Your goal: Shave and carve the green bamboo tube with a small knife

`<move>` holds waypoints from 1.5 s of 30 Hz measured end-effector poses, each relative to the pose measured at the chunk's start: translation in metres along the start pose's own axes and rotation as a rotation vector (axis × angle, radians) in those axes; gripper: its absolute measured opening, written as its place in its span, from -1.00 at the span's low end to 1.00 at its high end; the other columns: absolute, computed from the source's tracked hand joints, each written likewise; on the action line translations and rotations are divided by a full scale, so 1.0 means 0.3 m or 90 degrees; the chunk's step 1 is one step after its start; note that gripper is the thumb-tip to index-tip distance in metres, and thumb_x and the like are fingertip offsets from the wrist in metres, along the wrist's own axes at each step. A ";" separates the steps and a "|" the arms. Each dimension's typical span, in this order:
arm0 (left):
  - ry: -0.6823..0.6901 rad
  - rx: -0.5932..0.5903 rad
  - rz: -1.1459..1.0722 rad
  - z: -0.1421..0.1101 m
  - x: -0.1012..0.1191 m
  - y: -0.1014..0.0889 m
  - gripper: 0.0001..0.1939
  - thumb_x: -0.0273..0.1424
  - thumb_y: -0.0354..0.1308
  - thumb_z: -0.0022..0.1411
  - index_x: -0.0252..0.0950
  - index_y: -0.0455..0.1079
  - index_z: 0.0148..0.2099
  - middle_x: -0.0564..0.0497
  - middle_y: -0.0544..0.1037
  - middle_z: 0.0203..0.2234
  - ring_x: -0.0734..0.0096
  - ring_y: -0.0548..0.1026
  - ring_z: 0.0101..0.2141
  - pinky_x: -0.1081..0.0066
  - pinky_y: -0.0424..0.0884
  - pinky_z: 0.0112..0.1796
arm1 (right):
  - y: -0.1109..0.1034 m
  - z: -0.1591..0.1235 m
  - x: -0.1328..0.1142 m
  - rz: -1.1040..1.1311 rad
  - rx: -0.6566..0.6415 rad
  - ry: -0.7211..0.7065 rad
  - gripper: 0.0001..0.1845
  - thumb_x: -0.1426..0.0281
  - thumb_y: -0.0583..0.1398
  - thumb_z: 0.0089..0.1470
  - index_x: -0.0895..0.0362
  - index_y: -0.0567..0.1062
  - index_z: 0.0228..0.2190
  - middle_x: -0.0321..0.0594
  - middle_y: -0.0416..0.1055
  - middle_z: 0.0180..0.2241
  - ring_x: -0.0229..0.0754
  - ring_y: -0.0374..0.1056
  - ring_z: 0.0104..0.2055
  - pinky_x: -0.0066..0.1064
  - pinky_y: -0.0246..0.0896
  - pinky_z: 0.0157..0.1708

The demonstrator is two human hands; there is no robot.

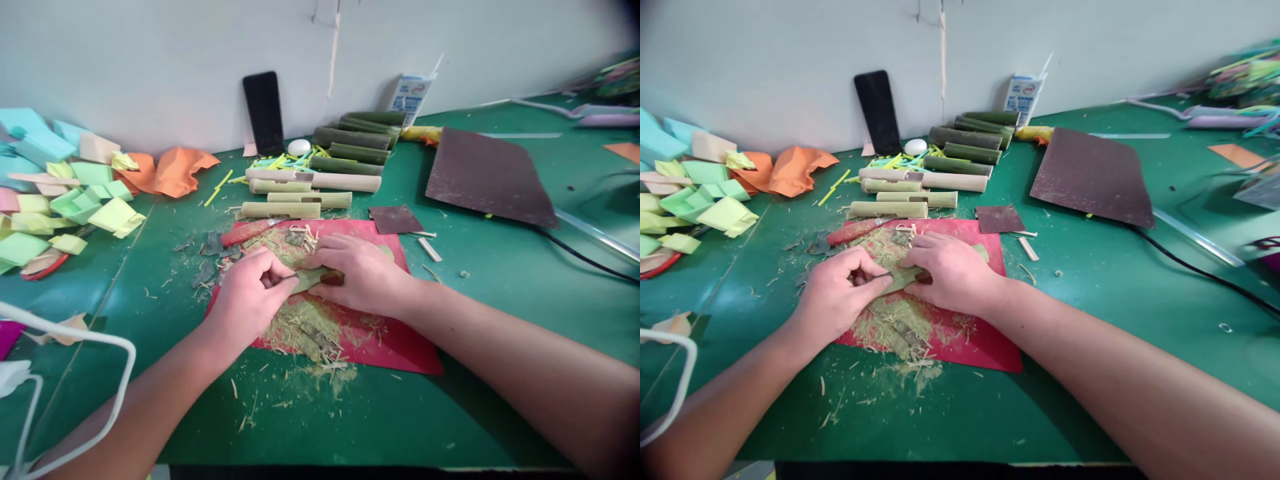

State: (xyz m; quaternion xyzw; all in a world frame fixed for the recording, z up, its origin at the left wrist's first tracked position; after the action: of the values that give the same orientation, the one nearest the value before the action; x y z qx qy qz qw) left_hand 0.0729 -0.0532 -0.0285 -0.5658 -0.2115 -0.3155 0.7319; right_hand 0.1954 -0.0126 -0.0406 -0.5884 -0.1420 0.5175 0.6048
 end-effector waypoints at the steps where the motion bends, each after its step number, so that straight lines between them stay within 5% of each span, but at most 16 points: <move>1: 0.000 -0.004 0.006 -0.002 0.000 -0.004 -0.87 -0.47 0.22 0.08 -0.30 0.36 -0.49 0.13 0.35 -0.60 0.57 0.26 -0.58 0.51 0.22 -0.55 | 0.000 -0.001 0.002 -0.001 0.000 0.002 -0.76 0.37 0.27 -0.07 0.13 0.49 -0.27 -0.20 0.38 -0.30 -0.15 0.29 -0.23 -0.34 0.16 -0.28; 17: 0.004 -0.031 0.056 -0.001 0.003 -0.018 -0.87 -0.52 0.24 0.05 -0.30 0.37 -0.51 0.13 0.34 -0.59 0.59 0.25 -0.59 0.50 0.17 -0.57 | -0.002 -0.001 -0.002 0.002 0.001 -0.001 -0.76 0.37 0.27 -0.07 0.12 0.48 -0.28 -0.20 0.38 -0.31 -0.14 0.30 -0.23 -0.35 0.16 -0.28; 23: 0.059 -0.007 0.008 0.011 0.022 0.016 -0.88 -0.53 0.23 0.06 -0.30 0.37 -0.48 0.11 0.34 -0.56 0.55 0.29 -0.53 0.49 0.22 -0.52 | -0.003 0.004 -0.004 -0.008 -0.004 -0.006 -0.80 0.35 0.23 -0.02 0.12 0.48 -0.28 -0.19 0.39 -0.31 -0.14 0.30 -0.24 -0.34 0.17 -0.29; 30: -0.013 0.065 -0.095 0.011 -0.026 -0.016 -0.94 -0.42 0.21 0.12 -0.29 0.40 -0.37 0.07 0.49 -0.47 0.52 0.38 -0.48 0.47 0.33 -0.44 | 0.005 0.002 -0.046 -0.058 -0.011 -0.039 -0.69 0.32 0.21 -0.02 0.14 0.46 -0.19 -0.13 0.41 -0.25 -0.07 0.30 -0.17 -0.25 0.18 -0.20; 37: 0.039 0.116 -0.083 0.005 -0.028 -0.048 -0.96 -0.46 0.21 0.12 -0.30 0.40 -0.37 0.08 0.47 -0.46 0.53 0.39 -0.44 0.48 0.31 -0.42 | -0.101 0.009 -0.031 -0.148 0.020 0.012 -0.66 0.22 0.19 0.02 0.18 0.47 -0.21 -0.08 0.42 -0.23 -0.05 0.29 -0.13 -0.22 0.16 -0.14; 45: 0.061 0.143 -0.069 0.002 -0.027 -0.076 -0.96 -0.50 0.21 0.11 -0.31 0.39 -0.37 0.06 0.48 -0.43 0.51 0.43 -0.39 0.49 0.33 -0.38 | -0.172 -0.084 0.092 -0.222 -0.086 0.104 -0.56 0.15 0.21 -0.06 0.05 0.45 -0.13 -0.17 0.41 -0.18 -0.03 0.28 -0.08 -0.21 0.17 -0.12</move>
State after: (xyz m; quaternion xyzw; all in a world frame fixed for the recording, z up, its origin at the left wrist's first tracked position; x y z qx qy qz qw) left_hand 0.0511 -0.0546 -0.0178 -0.4523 -0.2405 -0.3559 0.7816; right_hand 0.2506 0.0068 -0.0151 -0.6343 -0.2263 0.3449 0.6538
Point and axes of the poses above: each hand's wrist, its own z-axis towards the middle knuckle, its own y-axis out of the palm, x = y × z, the point moved 8 cm from there along z, towards the middle knuckle
